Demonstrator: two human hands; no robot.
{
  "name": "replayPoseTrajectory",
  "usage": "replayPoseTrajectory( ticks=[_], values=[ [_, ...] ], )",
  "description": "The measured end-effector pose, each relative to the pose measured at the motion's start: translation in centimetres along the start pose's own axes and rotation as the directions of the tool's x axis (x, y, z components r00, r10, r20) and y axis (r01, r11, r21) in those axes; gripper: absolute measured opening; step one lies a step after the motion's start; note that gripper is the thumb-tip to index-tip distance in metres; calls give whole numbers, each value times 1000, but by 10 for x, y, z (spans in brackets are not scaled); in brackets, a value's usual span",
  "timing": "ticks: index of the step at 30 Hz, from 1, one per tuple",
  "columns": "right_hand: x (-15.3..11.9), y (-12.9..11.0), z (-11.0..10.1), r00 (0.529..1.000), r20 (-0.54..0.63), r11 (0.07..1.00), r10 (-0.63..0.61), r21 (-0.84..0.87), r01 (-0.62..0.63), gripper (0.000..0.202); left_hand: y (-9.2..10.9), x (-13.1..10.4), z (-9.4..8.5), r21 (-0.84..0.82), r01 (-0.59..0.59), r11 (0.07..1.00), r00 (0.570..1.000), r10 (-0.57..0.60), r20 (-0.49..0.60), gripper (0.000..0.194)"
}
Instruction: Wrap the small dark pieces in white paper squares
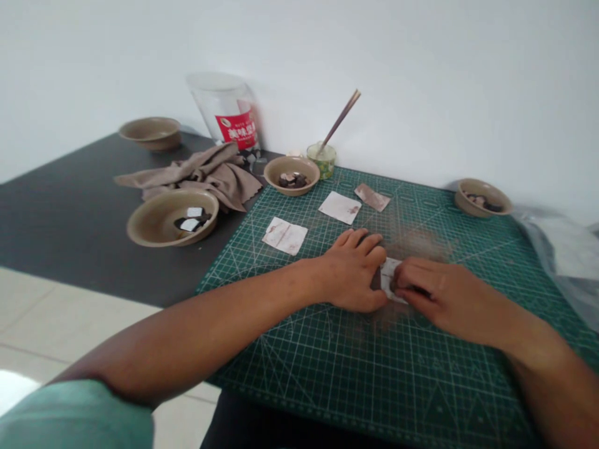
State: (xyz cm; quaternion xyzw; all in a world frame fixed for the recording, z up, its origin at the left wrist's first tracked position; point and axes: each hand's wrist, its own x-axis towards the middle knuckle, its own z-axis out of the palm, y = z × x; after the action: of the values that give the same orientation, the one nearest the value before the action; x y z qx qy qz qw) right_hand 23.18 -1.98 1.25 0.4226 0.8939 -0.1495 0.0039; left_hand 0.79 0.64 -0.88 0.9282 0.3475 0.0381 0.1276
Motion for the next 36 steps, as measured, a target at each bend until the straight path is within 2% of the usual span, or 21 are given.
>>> replayPoseTrajectory(
  ticks=[2,5,7,9,11,15,17,20,25,29,30,34,36],
  values=[
    [1,-2,2,999,-38,1000,0,11,1,12,0,0,0,3,6,1000,1000,-6,-4,60],
    [2,2,3,988,-122,991,95,-85,-106,15,0,0,0,1,15,1000,1000,-15,1,59],
    [1,3,3,992,-95,989,88,-108,-98,14,0,0,0,-3,9,1000,1000,-9,6,59],
    [1,2,4,999,-38,998,-4,-68,2,12,0,0,-1,2,1,1000,1000,-1,5,60],
    [2,1,5,997,-42,997,-71,-45,69,14,0,0,-2,10,-3,1000,1000,3,3,60],
    [4,3,6,988,-151,990,30,-134,-51,17,0,0,-1,-2,10,1000,1000,-10,2,60],
    [3,4,5,993,-114,993,17,-116,-31,16,0,0,0,-8,5,1000,1000,-5,2,61],
    [4,3,5,996,-52,996,-77,-52,75,14,0,0,1,3,-8,1000,1000,8,-5,61],
    [7,4,5,984,-165,980,71,-172,-99,16,0,1,1,14,20,1000,1000,-20,-7,59],
    [6,3,5,995,-98,994,-18,-105,8,15,-1,1,1,1,0,1000,1000,0,-3,59],
    [7,3,6,994,-110,995,-21,-102,9,16,-1,1,2,-2,-3,1000,1000,3,-3,60],
    [8,3,5,980,-181,980,87,-162,-117,17,-2,1,2,-12,6,1000,1000,-6,-6,60],
    [8,2,4,990,-129,992,49,-110,-63,16,-2,1,2,-13,7,1000,1000,-7,1,60]
  ],
)
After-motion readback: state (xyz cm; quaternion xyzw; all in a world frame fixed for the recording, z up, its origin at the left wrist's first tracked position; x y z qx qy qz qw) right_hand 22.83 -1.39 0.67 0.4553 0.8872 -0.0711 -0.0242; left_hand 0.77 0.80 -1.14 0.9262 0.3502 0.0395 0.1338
